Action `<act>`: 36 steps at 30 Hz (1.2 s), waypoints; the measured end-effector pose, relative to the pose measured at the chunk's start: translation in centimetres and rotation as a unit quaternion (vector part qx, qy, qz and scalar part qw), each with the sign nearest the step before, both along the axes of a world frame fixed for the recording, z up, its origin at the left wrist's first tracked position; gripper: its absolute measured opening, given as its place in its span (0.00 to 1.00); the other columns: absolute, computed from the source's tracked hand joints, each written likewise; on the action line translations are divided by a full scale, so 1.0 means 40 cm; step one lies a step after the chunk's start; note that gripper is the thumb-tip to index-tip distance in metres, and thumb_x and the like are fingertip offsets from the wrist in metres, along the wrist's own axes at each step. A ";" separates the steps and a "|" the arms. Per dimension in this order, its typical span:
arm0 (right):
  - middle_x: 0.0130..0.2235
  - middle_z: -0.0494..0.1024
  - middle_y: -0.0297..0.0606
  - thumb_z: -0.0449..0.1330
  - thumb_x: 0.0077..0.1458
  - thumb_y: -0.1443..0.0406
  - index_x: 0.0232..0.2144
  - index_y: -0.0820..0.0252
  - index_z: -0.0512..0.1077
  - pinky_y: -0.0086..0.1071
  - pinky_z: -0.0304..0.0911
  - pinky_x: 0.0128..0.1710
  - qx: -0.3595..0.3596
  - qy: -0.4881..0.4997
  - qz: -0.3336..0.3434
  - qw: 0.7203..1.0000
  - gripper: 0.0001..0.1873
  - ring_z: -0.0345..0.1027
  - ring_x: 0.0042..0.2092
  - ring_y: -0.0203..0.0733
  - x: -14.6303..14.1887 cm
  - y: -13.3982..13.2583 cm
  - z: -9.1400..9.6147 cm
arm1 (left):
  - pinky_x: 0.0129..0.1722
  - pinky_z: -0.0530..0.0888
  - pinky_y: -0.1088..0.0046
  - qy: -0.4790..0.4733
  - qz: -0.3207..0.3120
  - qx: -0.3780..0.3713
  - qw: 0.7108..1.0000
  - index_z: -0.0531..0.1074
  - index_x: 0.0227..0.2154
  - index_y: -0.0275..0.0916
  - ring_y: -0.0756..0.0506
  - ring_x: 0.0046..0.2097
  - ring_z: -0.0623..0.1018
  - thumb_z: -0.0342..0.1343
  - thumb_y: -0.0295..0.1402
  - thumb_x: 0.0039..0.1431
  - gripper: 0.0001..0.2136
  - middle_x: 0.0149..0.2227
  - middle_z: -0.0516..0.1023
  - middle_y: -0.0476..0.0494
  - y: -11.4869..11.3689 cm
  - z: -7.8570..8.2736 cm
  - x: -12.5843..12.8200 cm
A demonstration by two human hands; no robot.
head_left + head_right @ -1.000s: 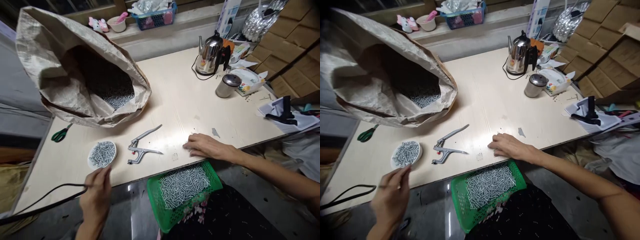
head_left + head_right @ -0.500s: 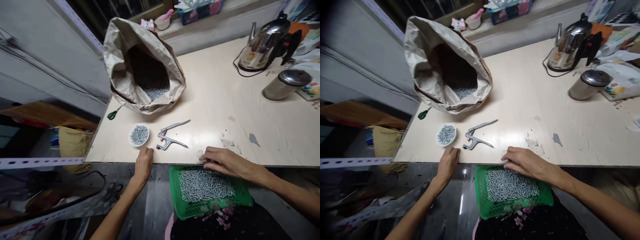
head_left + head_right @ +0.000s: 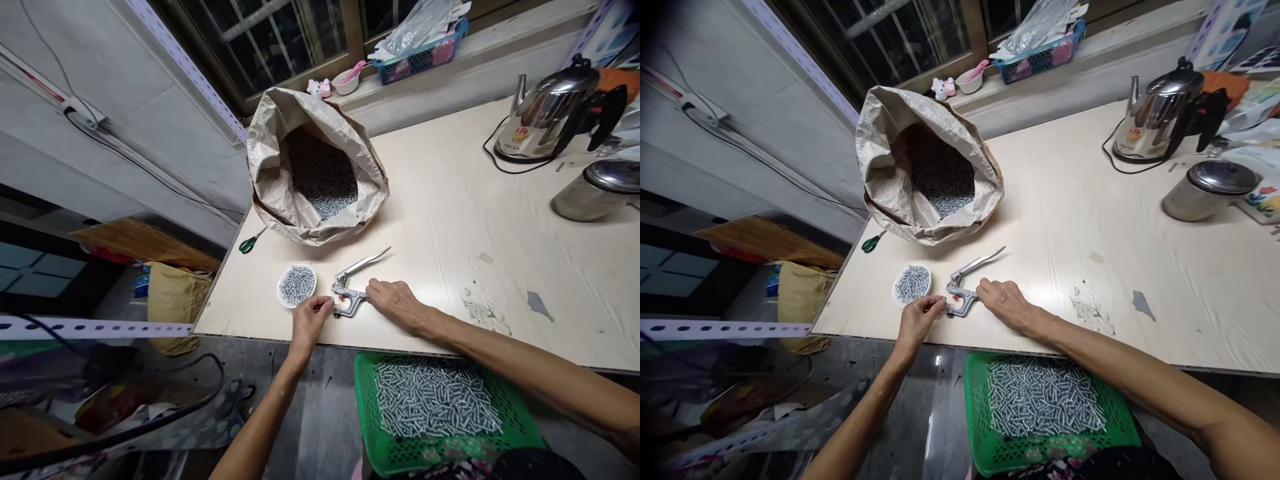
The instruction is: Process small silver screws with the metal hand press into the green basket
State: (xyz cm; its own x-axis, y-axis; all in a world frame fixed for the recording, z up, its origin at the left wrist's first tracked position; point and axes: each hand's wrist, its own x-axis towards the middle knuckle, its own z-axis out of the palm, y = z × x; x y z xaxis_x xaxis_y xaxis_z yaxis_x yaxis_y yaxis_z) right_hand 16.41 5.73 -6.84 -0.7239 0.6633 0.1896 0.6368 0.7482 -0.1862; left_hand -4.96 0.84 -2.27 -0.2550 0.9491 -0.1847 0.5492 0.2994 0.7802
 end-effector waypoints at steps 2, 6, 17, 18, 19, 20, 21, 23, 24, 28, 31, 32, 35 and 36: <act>0.33 0.70 0.38 0.44 0.62 0.74 0.34 0.60 0.65 0.34 0.40 0.24 0.041 0.010 0.017 0.999 0.12 0.59 0.30 0.36 0.014 -0.002 0.000 | 0.35 0.73 0.72 0.013 -0.013 -0.008 1.000 0.77 0.29 0.34 0.45 0.34 0.78 0.56 0.42 0.49 0.15 0.31 0.81 0.43 0.003 0.000 0.008; 0.31 0.69 0.36 0.43 0.62 0.75 0.33 0.60 0.64 0.35 0.41 0.24 0.075 0.028 0.023 0.997 0.13 0.57 0.29 0.36 0.029 -0.005 0.004 | 0.33 0.72 0.73 0.029 -0.030 -0.032 0.999 0.77 0.25 0.34 0.46 0.32 0.77 0.55 0.42 0.47 0.15 0.28 0.80 0.43 0.009 0.000 0.022; 0.33 0.71 0.37 0.45 0.62 0.75 0.33 0.60 0.65 0.35 0.41 0.24 0.044 -0.001 0.018 0.999 0.11 0.59 0.30 0.36 0.035 -0.004 0.024 | 0.26 0.69 0.76 0.023 -0.046 -0.123 0.991 0.75 0.23 0.33 0.50 0.24 0.74 0.58 0.36 0.47 0.09 0.21 0.77 0.46 0.033 0.009 0.031; 0.33 0.71 0.37 0.45 0.62 0.75 0.33 0.61 0.65 0.35 0.41 0.24 0.034 -0.005 0.017 0.999 0.11 0.59 0.30 0.36 0.035 -0.003 0.025 | 0.25 0.68 0.76 0.001 -0.042 -0.154 0.987 0.75 0.22 0.33 0.51 0.22 0.72 0.59 0.35 0.47 0.08 0.19 0.75 0.48 0.036 0.013 0.032; 0.34 0.71 0.37 0.45 0.62 0.75 0.33 0.61 0.65 0.35 0.41 0.24 0.023 -0.010 0.017 1.000 0.11 0.59 0.30 0.36 0.035 -0.002 0.026 | 0.24 0.68 0.77 -0.028 -0.036 -0.191 0.981 0.74 0.22 0.33 0.52 0.20 0.71 0.59 0.34 0.48 0.08 0.17 0.73 0.49 0.039 0.018 0.034; 0.34 0.71 0.38 0.46 0.61 0.75 0.34 0.61 0.65 0.35 0.40 0.24 0.011 -0.015 0.018 1.000 0.11 0.60 0.30 0.36 0.035 -0.002 0.028 | 0.23 0.68 0.77 -0.059 -0.028 -0.227 0.972 0.73 0.22 0.33 0.53 0.19 0.70 0.60 0.33 0.48 0.08 0.16 0.72 0.50 0.041 0.023 0.035; 0.35 0.72 0.38 0.46 0.61 0.75 0.34 0.61 0.65 0.35 0.40 0.24 -0.001 -0.020 0.019 1.000 0.10 0.60 0.30 0.36 0.036 -0.002 0.030 | 0.22 0.68 0.77 -0.086 -0.020 -0.259 0.962 0.73 0.22 0.32 0.53 0.19 0.69 0.60 0.33 0.48 0.08 0.15 0.71 0.51 0.043 0.027 0.037; 0.36 0.72 0.38 0.47 0.61 0.75 0.35 0.60 0.65 0.34 0.41 0.24 -0.028 -0.028 0.019 0.999 0.09 0.61 0.31 0.37 0.036 -0.003 0.036 | 0.23 0.70 0.77 -0.114 -0.007 -0.303 0.946 0.72 0.22 0.32 0.54 0.18 0.69 0.62 0.32 0.48 0.08 0.14 0.70 0.52 0.044 0.032 0.040; 0.36 0.72 0.37 0.48 0.61 0.74 0.35 0.60 0.66 0.34 0.42 0.24 -0.043 -0.031 0.017 0.998 0.09 0.61 0.31 0.37 0.037 -0.004 0.041 | 0.24 0.70 0.77 -0.115 -0.003 -0.317 0.942 0.72 0.22 0.33 0.54 0.18 0.70 0.62 0.32 0.48 0.08 0.14 0.70 0.52 0.044 0.034 0.041; 0.42 0.73 0.40 0.55 0.60 0.61 0.39 0.59 0.67 0.34 0.55 0.31 -0.091 -0.003 0.016 0.996 0.08 0.64 0.38 0.42 0.050 0.009 0.062 | 0.24 0.70 0.78 -0.102 0.007 -0.342 0.934 0.71 0.21 0.33 0.54 0.17 0.70 0.64 0.31 0.48 0.09 0.13 0.71 0.52 0.042 0.034 0.048; 0.56 0.65 0.50 0.64 0.47 0.49 0.52 0.61 0.63 0.45 0.57 0.47 -0.073 0.032 0.007 0.997 0.34 0.58 0.53 0.55 0.067 0.046 0.069 | 0.22 0.68 0.79 -0.100 0.012 -0.347 0.932 0.70 0.20 0.33 0.54 0.17 0.70 0.64 0.30 0.49 0.09 0.13 0.70 0.53 0.039 0.035 0.052; 0.60 0.60 0.53 0.66 0.43 0.47 0.56 0.62 0.60 0.50 0.54 0.52 -0.069 0.030 0.005 0.997 0.43 0.53 0.57 0.59 0.072 0.062 0.069 | 0.22 0.68 0.79 -0.099 0.016 -0.350 0.931 0.70 0.21 0.33 0.54 0.17 0.70 0.64 0.30 0.49 0.09 0.13 0.70 0.53 0.037 0.036 0.053; 0.62 0.55 0.56 0.67 0.36 0.44 0.60 0.64 0.55 0.57 0.46 0.56 -0.091 -0.008 0.033 0.995 0.54 0.44 0.62 0.65 0.080 0.108 0.064 | 0.21 0.67 0.79 -0.097 0.030 -0.360 0.927 0.69 0.21 0.33 0.54 0.16 0.69 0.64 0.31 0.48 0.10 0.12 0.70 0.53 0.031 0.039 0.057; 0.62 0.56 0.56 0.67 0.36 0.44 0.60 0.64 0.55 0.58 0.45 0.57 -0.101 -0.018 0.046 0.994 0.54 0.44 0.62 0.65 0.080 0.119 0.063 | 0.21 0.67 0.79 -0.098 0.034 -0.362 0.926 0.69 0.21 0.34 0.54 0.16 0.69 0.65 0.32 0.47 0.10 0.12 0.70 0.53 0.029 0.039 0.059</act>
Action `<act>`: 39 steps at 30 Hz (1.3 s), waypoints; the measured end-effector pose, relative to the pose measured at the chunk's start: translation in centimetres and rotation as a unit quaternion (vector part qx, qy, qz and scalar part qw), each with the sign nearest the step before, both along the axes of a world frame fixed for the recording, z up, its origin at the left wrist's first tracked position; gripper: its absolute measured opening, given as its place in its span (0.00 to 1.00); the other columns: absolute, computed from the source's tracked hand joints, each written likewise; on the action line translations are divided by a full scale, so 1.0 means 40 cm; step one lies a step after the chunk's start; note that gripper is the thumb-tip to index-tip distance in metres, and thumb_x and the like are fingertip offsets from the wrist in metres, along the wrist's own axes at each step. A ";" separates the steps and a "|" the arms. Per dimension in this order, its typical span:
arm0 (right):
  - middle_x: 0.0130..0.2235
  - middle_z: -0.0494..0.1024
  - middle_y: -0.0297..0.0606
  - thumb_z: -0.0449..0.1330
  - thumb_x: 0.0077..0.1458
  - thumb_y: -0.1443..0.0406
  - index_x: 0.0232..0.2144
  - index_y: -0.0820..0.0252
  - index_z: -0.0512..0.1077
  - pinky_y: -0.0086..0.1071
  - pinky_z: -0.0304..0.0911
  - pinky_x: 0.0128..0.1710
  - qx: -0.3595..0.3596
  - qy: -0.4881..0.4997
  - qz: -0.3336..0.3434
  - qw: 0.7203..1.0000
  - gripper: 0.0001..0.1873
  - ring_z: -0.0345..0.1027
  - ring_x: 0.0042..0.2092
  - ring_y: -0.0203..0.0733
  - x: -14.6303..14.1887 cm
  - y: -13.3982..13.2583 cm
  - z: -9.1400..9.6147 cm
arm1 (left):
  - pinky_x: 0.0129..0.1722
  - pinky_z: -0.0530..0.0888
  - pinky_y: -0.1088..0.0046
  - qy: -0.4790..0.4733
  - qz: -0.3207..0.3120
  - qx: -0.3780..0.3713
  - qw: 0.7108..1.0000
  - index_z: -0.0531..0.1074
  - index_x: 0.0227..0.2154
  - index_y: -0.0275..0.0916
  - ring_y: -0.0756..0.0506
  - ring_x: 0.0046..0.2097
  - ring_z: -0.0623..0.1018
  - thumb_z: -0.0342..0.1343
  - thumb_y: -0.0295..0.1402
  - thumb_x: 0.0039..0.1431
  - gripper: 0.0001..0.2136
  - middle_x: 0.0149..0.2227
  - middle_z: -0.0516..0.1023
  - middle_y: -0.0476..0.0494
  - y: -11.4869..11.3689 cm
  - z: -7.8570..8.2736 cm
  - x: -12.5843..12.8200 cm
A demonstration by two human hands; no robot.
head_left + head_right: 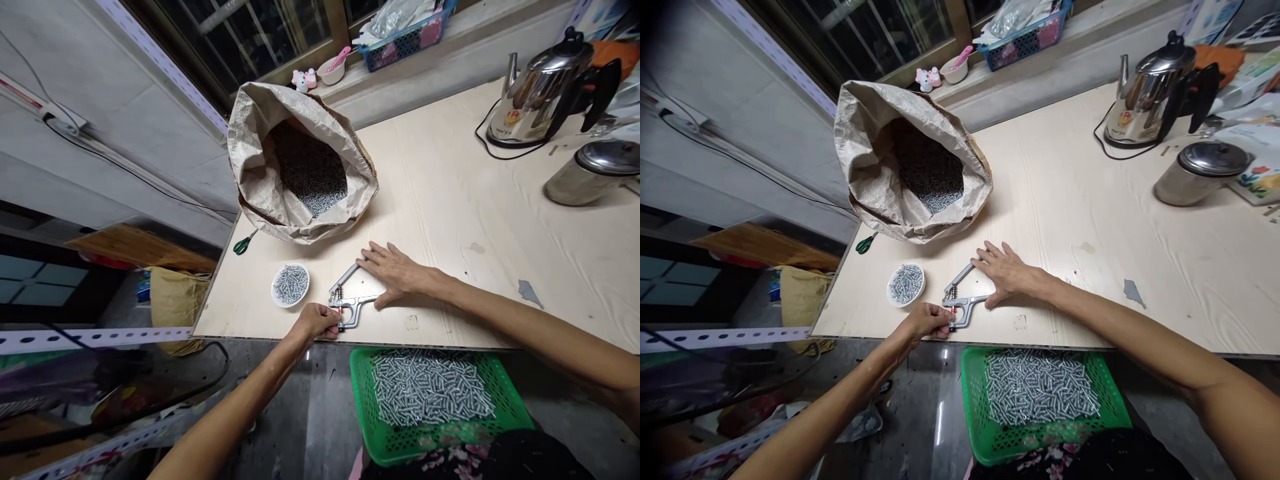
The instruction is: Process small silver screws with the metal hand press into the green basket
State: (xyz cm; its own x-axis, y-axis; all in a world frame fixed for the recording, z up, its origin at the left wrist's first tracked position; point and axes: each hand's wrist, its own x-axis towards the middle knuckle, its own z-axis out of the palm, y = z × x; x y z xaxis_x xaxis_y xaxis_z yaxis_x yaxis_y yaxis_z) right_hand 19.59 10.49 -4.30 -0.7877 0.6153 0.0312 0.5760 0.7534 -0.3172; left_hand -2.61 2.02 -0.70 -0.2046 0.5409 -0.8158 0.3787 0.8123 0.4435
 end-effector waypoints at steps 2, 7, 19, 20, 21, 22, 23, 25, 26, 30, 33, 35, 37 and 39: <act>0.59 0.61 0.54 0.65 0.37 0.43 0.60 0.63 0.57 0.58 0.46 0.56 -0.012 -0.006 0.015 1.000 0.52 0.48 0.61 0.64 -0.004 0.011 0.004 | 0.23 0.68 0.78 -0.003 0.007 -0.002 1.000 0.69 0.21 0.33 0.54 0.17 0.70 0.67 0.33 0.44 0.12 0.13 0.70 0.53 -0.004 0.000 0.002; 0.51 0.69 0.50 0.67 0.37 0.46 0.54 0.64 0.63 0.53 0.52 0.51 -0.009 -0.013 0.001 1.000 0.45 0.59 0.51 0.57 -0.016 -0.001 0.026 | 0.27 0.71 0.75 -0.005 -0.001 0.008 1.000 0.68 0.20 0.34 0.54 0.19 0.70 0.66 0.34 0.44 0.12 0.14 0.70 0.53 -0.013 0.005 0.001; 0.42 0.71 0.45 0.70 0.41 0.58 0.42 0.65 0.69 0.37 0.59 0.39 -0.007 0.003 -0.022 1.000 0.27 0.60 0.44 0.48 -0.021 -0.056 0.026 | 0.54 0.67 0.54 0.229 -0.434 0.439 0.753 0.58 0.57 0.40 0.37 0.59 0.64 0.60 0.37 0.54 0.29 0.59 0.63 0.34 0.004 -0.029 0.072; 0.43 0.70 0.46 0.71 0.40 0.58 0.43 0.66 0.69 0.37 0.60 0.39 -0.014 0.002 -0.024 1.000 0.30 0.60 0.44 0.48 -0.017 -0.059 0.032 | 0.53 0.67 0.54 0.219 -0.459 0.434 0.744 0.57 0.58 0.40 0.37 0.58 0.65 0.60 0.37 0.54 0.29 0.58 0.64 0.35 0.021 -0.034 0.075; 0.43 0.70 0.46 0.71 0.39 0.58 0.44 0.66 0.68 0.37 0.60 0.39 -0.021 0.001 -0.029 0.999 0.31 0.60 0.44 0.48 -0.012 -0.061 0.038 | 0.52 0.68 0.54 0.213 -0.479 0.425 0.738 0.57 0.57 0.40 0.38 0.56 0.66 0.59 0.38 0.55 0.28 0.56 0.66 0.35 0.036 -0.037 0.078; 0.43 0.70 0.46 0.71 0.39 0.58 0.43 0.65 0.68 0.37 0.61 0.39 -0.025 0.000 -0.034 0.999 0.31 0.61 0.43 0.48 -0.008 -0.062 0.043 | 0.51 0.69 0.55 0.212 -0.495 0.416 0.733 0.59 0.57 0.40 0.38 0.54 0.67 0.58 0.38 0.56 0.27 0.54 0.68 0.36 0.048 -0.039 0.079; 0.43 0.70 0.46 0.71 0.40 0.58 0.43 0.65 0.69 0.36 0.61 0.38 -0.026 -0.001 -0.038 0.999 0.28 0.61 0.43 0.47 -0.003 -0.062 0.046 | 0.49 0.70 0.57 0.215 -0.504 0.411 0.729 0.60 0.55 0.39 0.38 0.52 0.68 0.58 0.38 0.56 0.25 0.52 0.69 0.37 0.055 -0.039 0.080; 0.41 0.71 0.45 0.68 0.46 0.60 0.39 0.64 0.70 0.36 0.61 0.38 -0.020 -0.004 -0.040 0.999 0.20 0.61 0.42 0.46 0.003 -0.062 0.044 | 0.47 0.71 0.59 0.224 -0.502 0.410 0.727 0.63 0.52 0.38 0.40 0.50 0.69 0.57 0.37 0.58 0.20 0.48 0.71 0.38 0.059 -0.040 0.082; 0.40 0.71 0.44 0.66 0.49 0.61 0.37 0.64 0.70 0.35 0.60 0.38 -0.013 -0.005 -0.036 0.999 0.15 0.62 0.41 0.45 0.003 -0.062 0.039 | 0.46 0.71 0.60 0.227 -0.497 0.413 0.728 0.65 0.49 0.38 0.40 0.48 0.69 0.56 0.36 0.58 0.17 0.46 0.72 0.39 0.056 -0.041 0.083; 0.35 0.73 0.42 0.55 0.59 0.68 0.31 0.63 0.70 0.35 0.59 0.38 0.010 -0.008 -0.013 1.000 0.05 0.62 0.38 0.42 -0.011 -0.067 0.011 | 0.43 0.70 0.64 0.247 -0.477 0.412 0.736 0.70 0.38 0.37 0.43 0.43 0.70 0.52 0.34 0.62 0.07 0.38 0.72 0.42 0.044 -0.055 0.096; 0.34 0.73 0.42 0.53 0.60 0.69 0.30 0.62 0.71 0.36 0.59 0.38 0.009 -0.014 -0.010 1.000 0.08 0.63 0.37 0.42 -0.021 -0.071 -0.002 | 0.42 0.70 0.64 0.260 -0.467 0.401 0.744 0.71 0.36 0.37 0.43 0.42 0.71 0.52 0.34 0.62 0.07 0.36 0.73 0.42 0.041 -0.064 0.105; 0.37 0.74 0.44 0.55 0.59 0.67 0.34 0.63 0.71 0.38 0.60 0.39 0.011 -0.008 -0.019 1.000 0.06 0.64 0.40 0.45 -0.016 -0.069 -0.003 | 0.44 0.70 0.63 0.256 -0.445 0.409 0.755 0.71 0.40 0.38 0.42 0.45 0.71 0.53 0.35 0.61 0.08 0.39 0.74 0.41 0.037 -0.063 0.105; 0.46 0.72 0.49 0.60 0.56 0.61 0.44 0.63 0.69 0.42 0.60 0.43 0.016 0.025 -0.016 0.999 0.15 0.63 0.47 0.50 0.002 -0.063 -0.002 | 0.48 0.70 0.61 0.245 -0.403 0.439 0.765 0.68 0.48 0.40 0.41 0.50 0.70 0.55 0.37 0.59 0.15 0.47 0.72 0.39 0.024 -0.055 0.094; 0.55 0.65 0.54 0.63 0.51 0.54 0.54 0.63 0.62 0.46 0.58 0.48 0.021 0.071 -0.014 0.997 0.32 0.57 0.55 0.54 0.025 -0.058 0.001 | 0.50 0.69 0.61 0.247 -0.341 0.471 0.775 0.65 0.53 0.41 0.41 0.53 0.69 0.55 0.39 0.59 0.20 0.52 0.69 0.38 0.001 -0.040 0.071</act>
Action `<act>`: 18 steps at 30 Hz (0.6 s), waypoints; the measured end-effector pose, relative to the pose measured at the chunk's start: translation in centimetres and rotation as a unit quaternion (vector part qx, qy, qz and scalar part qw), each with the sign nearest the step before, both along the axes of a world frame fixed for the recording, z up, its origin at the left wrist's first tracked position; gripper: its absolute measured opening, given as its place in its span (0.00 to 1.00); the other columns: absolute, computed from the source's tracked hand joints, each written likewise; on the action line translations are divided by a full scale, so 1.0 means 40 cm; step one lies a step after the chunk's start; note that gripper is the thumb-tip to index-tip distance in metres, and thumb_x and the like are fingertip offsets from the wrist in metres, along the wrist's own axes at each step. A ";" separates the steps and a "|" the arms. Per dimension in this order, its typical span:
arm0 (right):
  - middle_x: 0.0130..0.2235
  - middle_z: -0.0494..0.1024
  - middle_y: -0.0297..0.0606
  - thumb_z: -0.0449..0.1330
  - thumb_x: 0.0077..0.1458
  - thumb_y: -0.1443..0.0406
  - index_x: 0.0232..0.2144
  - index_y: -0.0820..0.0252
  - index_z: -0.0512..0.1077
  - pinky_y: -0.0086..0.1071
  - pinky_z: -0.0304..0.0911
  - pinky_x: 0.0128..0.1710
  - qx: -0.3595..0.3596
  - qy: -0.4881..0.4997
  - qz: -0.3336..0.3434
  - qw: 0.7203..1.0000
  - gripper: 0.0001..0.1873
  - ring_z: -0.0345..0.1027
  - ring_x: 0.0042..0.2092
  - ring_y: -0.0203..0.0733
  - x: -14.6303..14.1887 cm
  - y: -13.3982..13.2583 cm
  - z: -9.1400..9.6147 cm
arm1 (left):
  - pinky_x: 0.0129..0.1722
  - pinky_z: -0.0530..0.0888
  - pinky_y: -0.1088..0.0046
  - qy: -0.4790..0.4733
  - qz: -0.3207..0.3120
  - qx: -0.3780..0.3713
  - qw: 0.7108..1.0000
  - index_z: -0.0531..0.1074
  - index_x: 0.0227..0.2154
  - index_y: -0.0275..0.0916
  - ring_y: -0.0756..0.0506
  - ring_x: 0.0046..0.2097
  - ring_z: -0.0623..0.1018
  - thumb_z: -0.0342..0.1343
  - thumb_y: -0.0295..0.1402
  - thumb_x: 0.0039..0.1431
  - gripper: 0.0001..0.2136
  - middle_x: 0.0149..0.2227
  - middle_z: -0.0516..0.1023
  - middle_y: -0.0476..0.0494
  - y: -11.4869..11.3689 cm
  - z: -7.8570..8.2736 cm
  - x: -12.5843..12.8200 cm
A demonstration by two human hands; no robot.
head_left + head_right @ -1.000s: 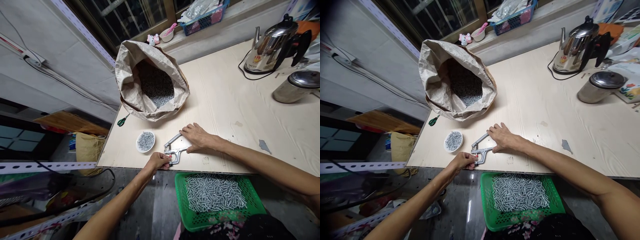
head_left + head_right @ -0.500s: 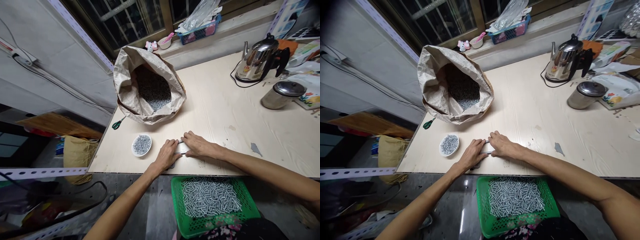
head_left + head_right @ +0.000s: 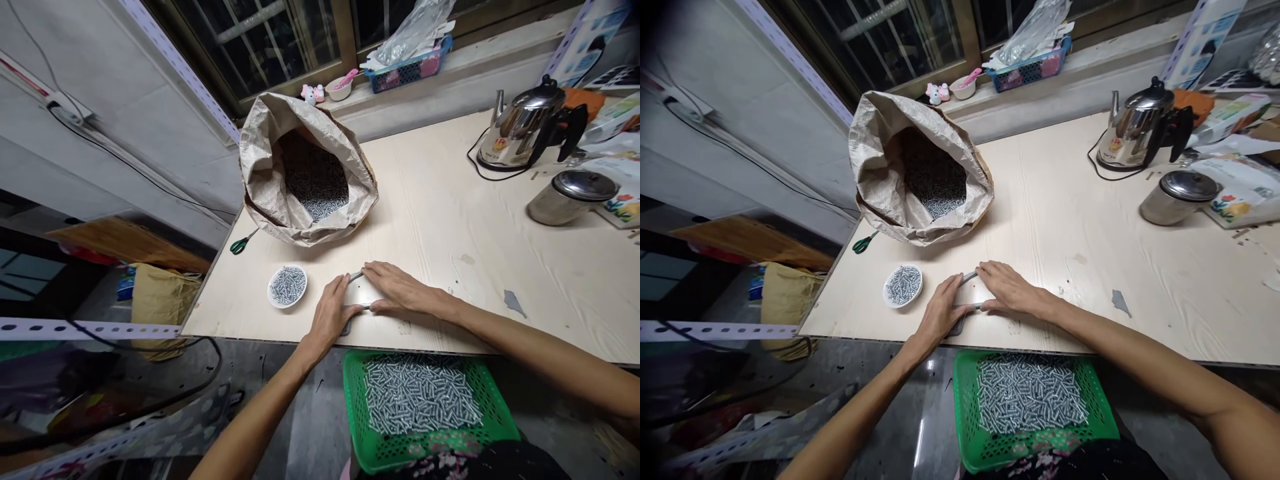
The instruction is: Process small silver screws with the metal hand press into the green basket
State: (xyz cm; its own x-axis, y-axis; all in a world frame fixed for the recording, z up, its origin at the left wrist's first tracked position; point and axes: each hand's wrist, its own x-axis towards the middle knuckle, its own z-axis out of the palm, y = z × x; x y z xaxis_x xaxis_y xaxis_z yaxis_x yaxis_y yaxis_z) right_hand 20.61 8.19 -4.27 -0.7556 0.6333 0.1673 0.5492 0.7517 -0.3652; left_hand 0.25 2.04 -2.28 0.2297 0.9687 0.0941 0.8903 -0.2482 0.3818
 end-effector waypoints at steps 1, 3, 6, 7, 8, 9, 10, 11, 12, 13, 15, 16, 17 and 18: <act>0.57 0.62 0.54 0.62 0.51 0.52 0.56 0.63 0.59 0.47 0.57 0.50 -0.001 0.021 -0.005 1.000 0.35 0.55 0.57 0.55 0.012 0.000 0.001 | 0.50 0.68 0.62 -0.011 0.034 0.014 0.999 0.66 0.52 0.40 0.41 0.53 0.69 0.54 0.39 0.60 0.18 0.50 0.70 0.38 -0.014 0.010 -0.014; 0.56 0.64 0.52 0.60 0.55 0.53 0.56 0.62 0.60 0.45 0.58 0.49 -0.010 0.049 -0.024 0.998 0.31 0.57 0.55 0.53 0.028 -0.007 0.004 | 0.47 0.68 0.65 -0.002 0.113 0.014 0.993 0.72 0.42 0.38 0.42 0.48 0.72 0.51 0.38 0.62 0.12 0.43 0.73 0.39 -0.043 0.030 -0.044; 0.45 0.71 0.44 0.58 0.57 0.58 0.49 0.59 0.67 0.39 0.59 0.43 -0.031 0.049 -0.022 0.998 0.19 0.62 0.46 0.47 0.025 -0.035 0.006 | 0.39 0.68 0.69 0.048 0.196 -0.074 0.977 0.73 0.26 0.37 0.42 0.42 0.73 0.50 0.41 0.61 0.14 0.33 0.74 0.41 -0.070 0.053 -0.070; 0.43 0.72 0.43 0.59 0.56 0.58 0.47 0.59 0.69 0.38 0.58 0.41 -0.035 0.040 -0.018 0.998 0.17 0.62 0.44 0.47 0.018 -0.047 0.006 | 0.35 0.66 0.70 0.063 0.210 -0.115 0.969 0.72 0.24 0.37 0.42 0.40 0.73 0.51 0.43 0.60 0.15 0.32 0.75 0.42 -0.072 0.057 -0.071; 0.42 0.72 0.42 0.61 0.55 0.58 0.45 0.59 0.70 0.38 0.58 0.40 -0.037 0.029 -0.015 0.999 0.16 0.62 0.43 0.46 0.009 -0.058 0.006 | 0.33 0.65 0.71 0.074 0.220 -0.155 0.960 0.71 0.23 0.37 0.43 0.38 0.74 0.52 0.44 0.58 0.16 0.31 0.75 0.42 -0.071 0.059 -0.069; 0.41 0.72 0.41 0.62 0.54 0.58 0.43 0.59 0.70 0.37 0.57 0.40 -0.036 0.020 -0.015 0.999 0.16 0.62 0.43 0.46 0.000 -0.067 0.004 | 0.30 0.63 0.72 0.082 0.228 -0.192 0.951 0.71 0.22 0.38 0.43 0.37 0.74 0.53 0.46 0.56 0.17 0.30 0.75 0.43 -0.067 0.060 -0.064; 0.40 0.72 0.41 0.62 0.54 0.58 0.41 0.59 0.71 0.37 0.56 0.39 -0.033 0.012 -0.017 0.999 0.14 0.62 0.42 0.46 -0.009 -0.074 0.001 | 0.29 0.61 0.72 0.089 0.235 -0.223 0.942 0.71 0.22 0.38 0.43 0.35 0.74 0.54 0.47 0.55 0.17 0.29 0.75 0.43 -0.060 0.059 -0.059; 0.40 0.72 0.40 0.61 0.55 0.60 0.39 0.59 0.71 0.37 0.55 0.39 -0.029 0.006 -0.021 0.999 0.12 0.62 0.42 0.45 -0.016 -0.078 -0.003 | 0.28 0.60 0.72 0.095 0.241 -0.248 0.933 0.71 0.22 0.38 0.43 0.34 0.74 0.55 0.48 0.53 0.17 0.28 0.75 0.43 -0.053 0.057 -0.053; 0.39 0.72 0.39 0.60 0.56 0.62 0.38 0.59 0.71 0.36 0.54 0.39 -0.023 0.002 -0.027 0.999 0.08 0.62 0.41 0.44 -0.022 -0.079 -0.008 | 0.28 0.59 0.72 0.102 0.244 -0.265 0.927 0.71 0.22 0.38 0.43 0.33 0.74 0.56 0.49 0.51 0.17 0.27 0.75 0.43 -0.045 0.054 -0.049; 0.38 0.72 0.39 0.58 0.58 0.64 0.36 0.60 0.70 0.36 0.53 0.39 -0.017 -0.001 -0.033 0.999 0.05 0.62 0.41 0.43 -0.026 -0.076 -0.013 | 0.27 0.59 0.72 0.107 0.245 -0.276 0.923 0.71 0.22 0.38 0.43 0.33 0.74 0.56 0.49 0.50 0.17 0.26 0.76 0.43 -0.037 0.051 -0.046; 0.36 0.72 0.38 0.56 0.60 0.67 0.33 0.60 0.70 0.34 0.52 0.37 -0.005 -0.004 -0.041 0.999 0.04 0.61 0.39 0.41 -0.029 -0.065 -0.023 | 0.27 0.58 0.73 0.111 0.239 -0.287 0.921 0.72 0.23 0.38 0.43 0.33 0.75 0.57 0.50 0.48 0.17 0.26 0.76 0.43 -0.025 0.045 -0.046; 0.35 0.72 0.38 0.55 0.60 0.67 0.32 0.60 0.70 0.34 0.51 0.37 0.000 -0.004 -0.040 0.999 0.05 0.61 0.38 0.41 -0.030 -0.058 -0.028 | 0.27 0.58 0.73 0.110 0.234 -0.291 0.921 0.72 0.23 0.38 0.43 0.33 0.75 0.58 0.49 0.48 0.17 0.26 0.76 0.43 -0.021 0.042 -0.048; 0.35 0.72 0.38 0.55 0.60 0.67 0.31 0.60 0.70 0.34 0.51 0.36 0.006 -0.002 -0.038 0.999 0.05 0.61 0.37 0.40 -0.029 -0.053 -0.033 | 0.27 0.57 0.73 0.107 0.227 -0.296 0.922 0.73 0.23 0.38 0.44 0.32 0.74 0.58 0.48 0.48 0.16 0.26 0.76 0.44 -0.018 0.041 -0.052; 0.35 0.72 0.37 0.56 0.60 0.66 0.31 0.60 0.69 0.34 0.51 0.36 0.011 0.001 -0.037 0.999 0.05 0.61 0.37 0.41 -0.029 -0.048 -0.036 | 0.27 0.57 0.73 0.103 0.221 -0.300 0.922 0.73 0.22 0.38 0.44 0.32 0.74 0.58 0.47 0.48 0.15 0.25 0.76 0.44 -0.017 0.039 -0.056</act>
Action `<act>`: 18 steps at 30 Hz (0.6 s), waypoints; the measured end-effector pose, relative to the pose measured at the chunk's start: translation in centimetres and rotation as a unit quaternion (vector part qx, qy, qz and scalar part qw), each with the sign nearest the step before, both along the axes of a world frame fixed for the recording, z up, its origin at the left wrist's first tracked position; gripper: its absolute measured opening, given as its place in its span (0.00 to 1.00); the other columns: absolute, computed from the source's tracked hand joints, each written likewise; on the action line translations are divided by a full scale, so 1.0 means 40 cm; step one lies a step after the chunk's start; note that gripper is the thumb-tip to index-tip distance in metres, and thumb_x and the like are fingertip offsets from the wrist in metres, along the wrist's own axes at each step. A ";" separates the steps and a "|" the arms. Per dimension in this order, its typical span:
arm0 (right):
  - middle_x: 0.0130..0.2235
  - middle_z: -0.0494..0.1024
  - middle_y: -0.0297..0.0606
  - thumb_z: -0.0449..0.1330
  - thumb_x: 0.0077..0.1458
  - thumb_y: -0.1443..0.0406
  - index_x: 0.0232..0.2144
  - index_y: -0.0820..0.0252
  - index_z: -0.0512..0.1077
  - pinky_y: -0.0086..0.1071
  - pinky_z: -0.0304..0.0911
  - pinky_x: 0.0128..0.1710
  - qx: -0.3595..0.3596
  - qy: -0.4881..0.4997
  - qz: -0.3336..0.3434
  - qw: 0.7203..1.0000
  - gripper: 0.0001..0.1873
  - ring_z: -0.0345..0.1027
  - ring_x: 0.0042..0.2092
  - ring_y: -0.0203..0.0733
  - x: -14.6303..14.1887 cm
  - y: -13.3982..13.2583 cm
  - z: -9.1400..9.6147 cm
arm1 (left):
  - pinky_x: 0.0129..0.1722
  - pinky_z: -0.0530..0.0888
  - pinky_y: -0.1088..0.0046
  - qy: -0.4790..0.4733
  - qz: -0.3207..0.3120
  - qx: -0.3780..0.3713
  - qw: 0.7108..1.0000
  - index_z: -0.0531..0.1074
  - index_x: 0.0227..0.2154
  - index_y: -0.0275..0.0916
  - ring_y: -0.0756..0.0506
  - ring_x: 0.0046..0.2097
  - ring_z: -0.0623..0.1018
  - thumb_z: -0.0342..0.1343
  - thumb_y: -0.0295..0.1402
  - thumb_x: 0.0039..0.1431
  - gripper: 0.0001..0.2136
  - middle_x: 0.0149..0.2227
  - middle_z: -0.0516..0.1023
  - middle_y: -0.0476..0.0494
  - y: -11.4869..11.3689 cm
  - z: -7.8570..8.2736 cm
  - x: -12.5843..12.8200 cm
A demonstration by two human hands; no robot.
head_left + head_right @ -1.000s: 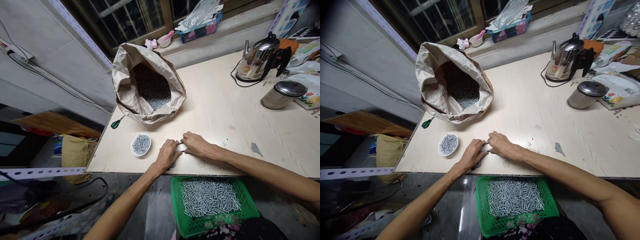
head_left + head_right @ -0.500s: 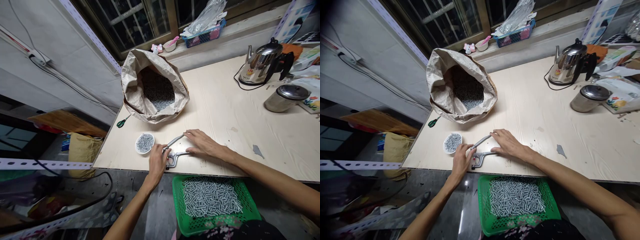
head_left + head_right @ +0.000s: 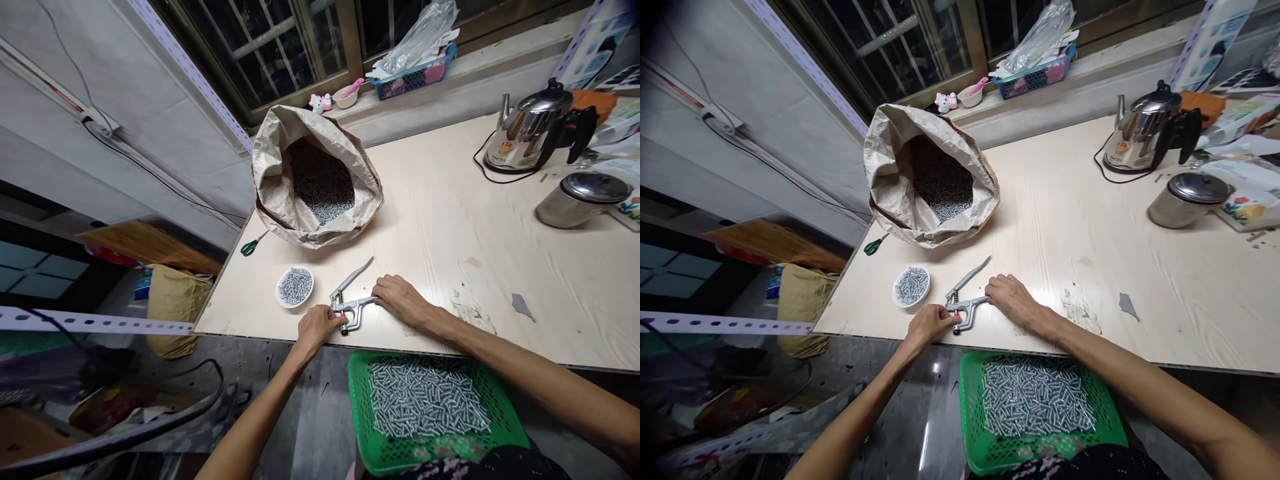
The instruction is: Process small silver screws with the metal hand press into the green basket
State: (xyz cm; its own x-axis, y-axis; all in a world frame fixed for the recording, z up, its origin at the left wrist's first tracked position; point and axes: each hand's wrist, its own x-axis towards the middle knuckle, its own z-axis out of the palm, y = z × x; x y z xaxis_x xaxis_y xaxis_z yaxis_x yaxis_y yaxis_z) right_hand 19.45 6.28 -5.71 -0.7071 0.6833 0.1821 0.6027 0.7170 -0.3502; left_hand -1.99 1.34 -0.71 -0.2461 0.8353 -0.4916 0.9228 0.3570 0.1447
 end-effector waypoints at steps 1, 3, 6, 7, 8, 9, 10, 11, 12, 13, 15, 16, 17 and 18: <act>0.35 0.72 0.37 0.56 0.60 0.66 0.31 0.60 0.69 0.34 0.51 0.36 0.005 0.002 0.000 1.000 0.05 0.61 0.37 0.41 0.000 0.004 -0.003 | 0.27 0.57 0.74 -0.007 -0.004 -0.001 1.000 0.73 0.22 0.38 0.45 0.31 0.74 0.58 0.46 0.48 0.14 0.24 0.75 0.45 0.000 -0.001 -0.005; 0.35 0.73 0.37 0.55 0.60 0.65 0.32 0.60 0.70 0.34 0.51 0.36 0.013 0.006 -0.006 1.000 0.06 0.61 0.38 0.41 0.002 0.008 -0.007 | 0.26 0.58 0.74 -0.027 -0.006 0.003 1.000 0.73 0.20 0.37 0.46 0.30 0.73 0.59 0.42 0.47 0.13 0.23 0.74 0.46 -0.002 -0.003 -0.016; 0.36 0.73 0.37 0.54 0.61 0.65 0.32 0.59 0.70 0.34 0.51 0.36 0.022 0.015 -0.021 0.999 0.06 0.61 0.38 0.41 0.006 0.013 -0.010 | 0.26 0.59 0.76 -0.085 0.017 0.005 0.996 0.73 0.20 0.35 0.48 0.27 0.72 0.59 0.35 0.46 0.08 0.20 0.72 0.49 -0.006 -0.004 -0.032; 0.35 0.73 0.37 0.54 0.61 0.66 0.32 0.59 0.69 0.34 0.51 0.36 0.023 0.019 -0.026 0.999 0.06 0.61 0.38 0.41 0.008 0.015 -0.011 | 0.26 0.60 0.76 -0.102 0.028 0.006 0.994 0.73 0.20 0.35 0.49 0.27 0.72 0.58 0.33 0.46 0.07 0.19 0.71 0.50 -0.008 -0.004 -0.036; 0.35 0.73 0.37 0.54 0.61 0.66 0.32 0.59 0.69 0.34 0.52 0.36 0.022 0.022 -0.031 0.999 0.06 0.61 0.38 0.41 0.011 0.017 -0.012 | 0.26 0.61 0.77 -0.115 0.039 0.012 0.993 0.74 0.20 0.34 0.49 0.26 0.72 0.58 0.32 0.46 0.06 0.18 0.71 0.51 -0.012 -0.001 -0.036; 0.35 0.73 0.37 0.54 0.61 0.66 0.31 0.59 0.69 0.34 0.52 0.36 0.020 0.026 -0.034 0.999 0.07 0.61 0.37 0.40 0.013 0.018 -0.013 | 0.27 0.62 0.77 -0.120 0.049 0.026 0.991 0.74 0.21 0.34 0.49 0.27 0.72 0.57 0.30 0.46 0.05 0.19 0.72 0.51 -0.019 0.003 -0.032; 0.35 0.72 0.37 0.53 0.61 0.66 0.31 0.59 0.69 0.34 0.52 0.36 0.019 0.030 -0.037 0.999 0.07 0.61 0.37 0.40 0.014 0.019 -0.014 | 0.28 0.63 0.76 -0.121 0.060 0.049 0.990 0.74 0.22 0.34 0.49 0.27 0.73 0.56 0.29 0.47 0.05 0.20 0.73 0.50 -0.029 0.011 -0.023; 0.35 0.72 0.37 0.53 0.61 0.67 0.31 0.59 0.69 0.34 0.52 0.36 0.018 0.034 -0.038 0.999 0.07 0.61 0.37 0.41 0.016 0.020 -0.016 | 0.29 0.64 0.76 -0.125 0.068 0.077 0.987 0.75 0.23 0.34 0.48 0.29 0.74 0.55 0.29 0.48 0.05 0.22 0.75 0.48 -0.042 0.021 -0.009; 0.34 0.72 0.37 0.53 0.61 0.67 0.31 0.59 0.69 0.34 0.53 0.36 0.018 0.040 -0.038 0.998 0.07 0.61 0.37 0.41 0.016 0.021 -0.018 | 0.30 0.66 0.76 -0.137 0.072 0.105 0.982 0.75 0.24 0.34 0.48 0.30 0.75 0.54 0.28 0.49 0.06 0.25 0.77 0.47 -0.059 0.033 0.010; 0.34 0.72 0.37 0.53 0.61 0.66 0.31 0.59 0.69 0.34 0.53 0.36 0.017 0.045 -0.036 0.998 0.07 0.62 0.37 0.41 0.017 0.021 -0.020 | 0.32 0.67 0.75 -0.154 0.074 0.127 0.977 0.76 0.26 0.35 0.47 0.31 0.75 0.54 0.29 0.51 0.06 0.27 0.78 0.46 -0.079 0.047 0.032; 0.34 0.72 0.37 0.53 0.61 0.66 0.31 0.59 0.68 0.34 0.54 0.36 0.012 0.055 -0.033 0.998 0.07 0.62 0.37 0.41 0.017 0.019 -0.023 | 0.33 0.69 0.74 -0.226 0.035 0.132 0.964 0.76 0.28 0.37 0.47 0.32 0.76 0.54 0.31 0.53 0.06 0.29 0.79 0.45 -0.117 0.077 0.075; 0.34 0.72 0.37 0.53 0.61 0.67 0.31 0.59 0.68 0.34 0.54 0.36 0.008 0.060 -0.032 0.998 0.06 0.62 0.37 0.41 0.016 0.019 -0.024 | 0.33 0.69 0.73 -0.248 0.007 0.120 0.961 0.76 0.29 0.38 0.47 0.32 0.76 0.56 0.33 0.53 0.06 0.30 0.79 0.45 -0.130 0.091 0.089; 0.34 0.72 0.37 0.53 0.61 0.67 0.31 0.58 0.68 0.34 0.54 0.36 0.004 0.065 -0.030 0.997 0.07 0.62 0.37 0.41 0.016 0.018 -0.025 | 0.33 0.70 0.72 -0.253 -0.018 0.118 0.960 0.77 0.30 0.38 0.46 0.33 0.76 0.57 0.35 0.54 0.06 0.31 0.79 0.45 -0.137 0.102 0.094; 0.34 0.72 0.37 0.53 0.61 0.67 0.31 0.58 0.68 0.34 0.54 0.36 0.001 0.068 -0.030 0.997 0.07 0.62 0.37 0.41 0.016 0.017 -0.025 | 0.34 0.70 0.71 -0.235 -0.036 0.130 0.963 0.77 0.31 0.39 0.46 0.33 0.76 0.57 0.35 0.54 0.07 0.32 0.79 0.44 -0.136 0.110 0.088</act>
